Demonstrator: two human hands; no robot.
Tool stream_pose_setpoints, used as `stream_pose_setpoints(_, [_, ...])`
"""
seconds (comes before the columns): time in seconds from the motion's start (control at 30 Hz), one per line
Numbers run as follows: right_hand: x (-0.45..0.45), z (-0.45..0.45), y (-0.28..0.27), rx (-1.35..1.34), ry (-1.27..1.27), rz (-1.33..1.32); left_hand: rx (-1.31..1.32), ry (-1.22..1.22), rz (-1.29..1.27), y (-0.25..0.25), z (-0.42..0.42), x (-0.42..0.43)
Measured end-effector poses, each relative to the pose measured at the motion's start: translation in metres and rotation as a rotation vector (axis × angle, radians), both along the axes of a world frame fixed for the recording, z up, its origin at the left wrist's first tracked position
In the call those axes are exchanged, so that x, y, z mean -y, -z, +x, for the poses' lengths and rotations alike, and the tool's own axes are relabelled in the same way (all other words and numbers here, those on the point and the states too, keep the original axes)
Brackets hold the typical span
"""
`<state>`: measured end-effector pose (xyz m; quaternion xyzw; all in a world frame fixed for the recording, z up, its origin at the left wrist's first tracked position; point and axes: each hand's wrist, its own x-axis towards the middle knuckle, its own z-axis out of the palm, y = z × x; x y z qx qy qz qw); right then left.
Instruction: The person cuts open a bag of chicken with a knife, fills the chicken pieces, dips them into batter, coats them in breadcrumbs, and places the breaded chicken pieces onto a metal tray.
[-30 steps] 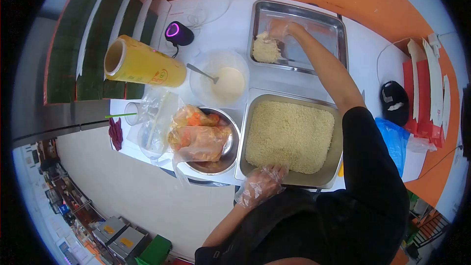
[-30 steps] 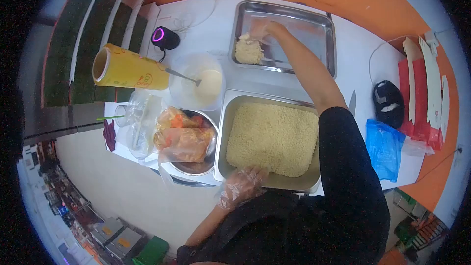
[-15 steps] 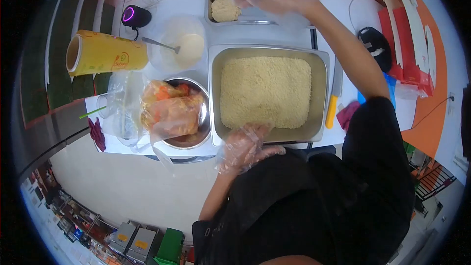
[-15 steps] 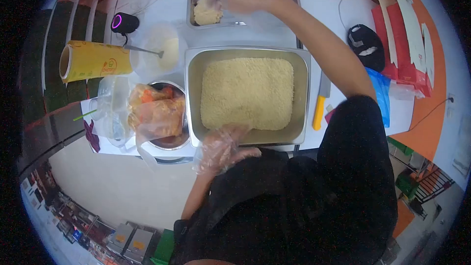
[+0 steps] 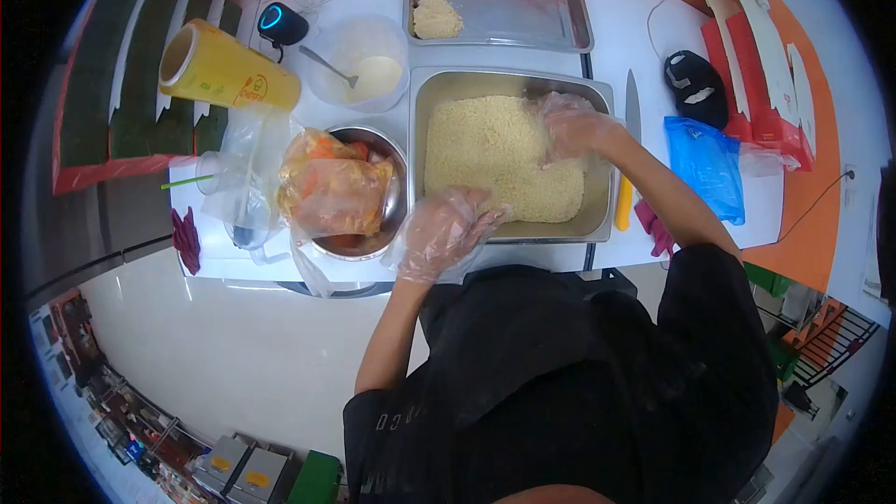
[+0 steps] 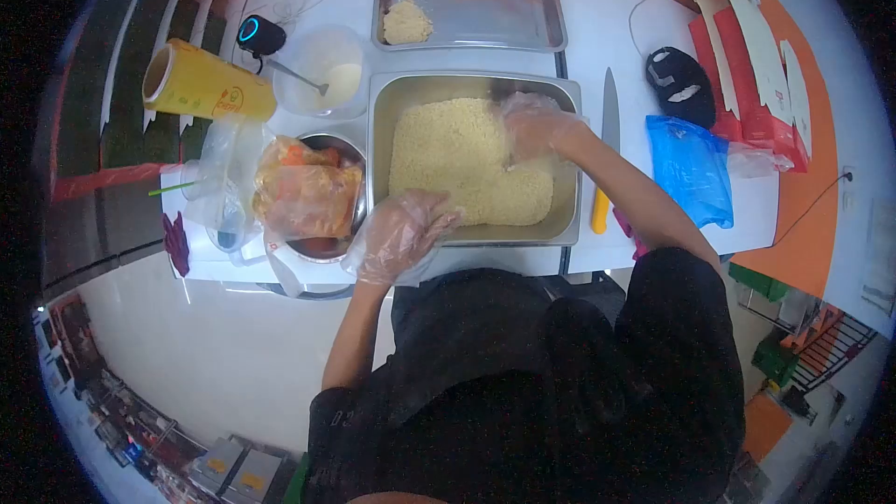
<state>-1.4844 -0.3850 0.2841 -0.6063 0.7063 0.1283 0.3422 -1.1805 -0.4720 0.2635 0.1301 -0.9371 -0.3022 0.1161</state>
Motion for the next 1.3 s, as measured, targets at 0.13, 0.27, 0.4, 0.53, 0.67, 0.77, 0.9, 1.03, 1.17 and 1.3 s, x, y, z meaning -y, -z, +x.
stream_pose_setpoints(0.13, [-0.003, -0.011, 0.021, 0.018, -0.073, -0.052, -0.032, -0.094, -0.054, 0.003, 0.000, -0.006])
stream_pose_setpoints(0.27, [-0.003, -0.007, 0.031, 0.048, -0.036, -0.003, -0.077, -0.195, -0.075, 0.006, -0.002, -0.010])
stream_pose_setpoints(0.4, [-0.007, -0.002, 0.045, 0.039, -0.006, -0.052, -0.109, -0.227, -0.085, 0.009, -0.002, -0.011])
stream_pose_setpoints(0.53, [0.001, 0.006, 0.018, 0.056, -0.073, 0.047, -0.163, -0.238, -0.112, 0.006, -0.002, -0.010])
stream_pose_setpoints(0.67, [-0.017, -0.003, 0.035, 0.132, -0.051, -0.101, -0.217, -0.261, -0.141, 0.012, -0.005, -0.011])
stream_pose_setpoints(0.77, [-0.019, -0.005, 0.034, 0.080, -0.064, -0.161, -0.201, -0.269, -0.141, 0.014, -0.005, -0.010])
stream_pose_setpoints(0.9, [-0.005, 0.012, -0.023, 0.008, -0.109, -0.109, -0.202, -0.274, -0.148, 0.013, -0.005, -0.011])
stream_pose_setpoints(1.03, [0.002, 0.010, -0.055, 0.142, -0.056, -0.259, -0.211, -0.272, -0.154, 0.016, -0.004, -0.011])
stream_pose_setpoints(1.17, [0.013, -0.003, -0.062, 0.473, 0.114, -0.373, -0.214, -0.275, -0.155, 0.017, -0.005, -0.011])
stream_pose_setpoints(1.3, [0.023, -0.001, -0.070, 0.563, 0.225, -0.351, -0.236, -0.277, -0.104, 0.012, -0.004, -0.012])
